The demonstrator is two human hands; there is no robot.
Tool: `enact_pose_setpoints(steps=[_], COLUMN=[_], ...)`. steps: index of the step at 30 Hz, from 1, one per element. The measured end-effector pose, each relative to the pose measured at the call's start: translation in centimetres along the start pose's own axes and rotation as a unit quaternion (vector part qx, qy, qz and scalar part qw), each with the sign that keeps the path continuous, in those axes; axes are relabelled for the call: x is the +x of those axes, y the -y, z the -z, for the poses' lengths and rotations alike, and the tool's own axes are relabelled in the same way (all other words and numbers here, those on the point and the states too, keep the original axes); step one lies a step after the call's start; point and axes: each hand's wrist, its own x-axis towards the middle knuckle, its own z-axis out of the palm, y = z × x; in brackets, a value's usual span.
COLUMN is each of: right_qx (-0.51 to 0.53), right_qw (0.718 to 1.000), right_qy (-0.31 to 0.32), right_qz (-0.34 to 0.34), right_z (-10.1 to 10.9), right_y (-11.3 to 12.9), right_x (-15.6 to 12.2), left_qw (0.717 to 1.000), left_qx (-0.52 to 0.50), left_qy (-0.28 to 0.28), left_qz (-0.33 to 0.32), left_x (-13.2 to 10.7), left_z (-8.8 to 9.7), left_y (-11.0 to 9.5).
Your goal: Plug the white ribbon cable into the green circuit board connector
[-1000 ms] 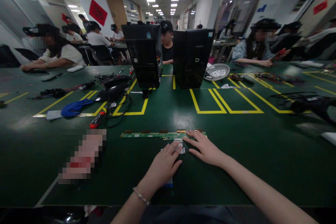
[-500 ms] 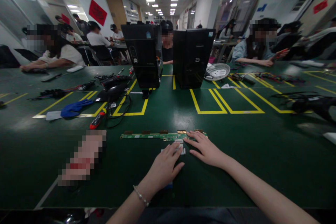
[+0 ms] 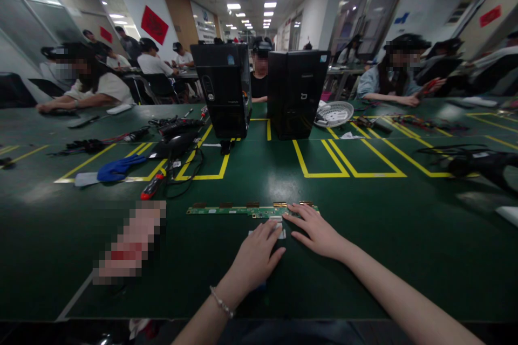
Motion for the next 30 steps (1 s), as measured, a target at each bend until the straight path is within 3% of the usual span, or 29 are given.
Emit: enact_pose_setpoints(steps=[5, 11, 14, 20, 25, 30], right_qx=[-0.007, -0.009, -0.008, -0.019, 0.004, 0.009], right_qw=[1.0, 1.0, 1.0, 0.999, 0.998, 0.997], right_qy=[0.0, 0.018, 0.02, -0.016, 0.0, 0.044], right_qz=[-0.004, -0.004, -0.005, 0.03, 0.07, 0.061], right_z=[0.0, 0.5, 0.8, 0.7, 0.5, 0.7], right_y=[0.1, 0.2, 0.2, 0.8, 1.8, 2.2], right_x=[0.2, 0.3, 0.3, 0.5, 0.8, 1.0], left_qw=[0.997, 0.982, 0.979, 0.977, 0.98, 0.98], left_qx=[-0.004, -0.006, 0.016, 0.086, 0.077, 0.066], left_qy=[-0.074, -0.184, -0.19, -0.176, -0.16, -0.155], left_qz=[-0.036, 0.04, 0.068, 0.087, 0.094, 0.109], left_x=[0.3, -2.0, -4.5, -8.0, -8.0, -7.5], left_z=[1.2, 4.2, 3.9, 1.2, 0.4, 0.4], left_y=[0.7, 3.9, 5.9, 8.2, 8.6, 8.6])
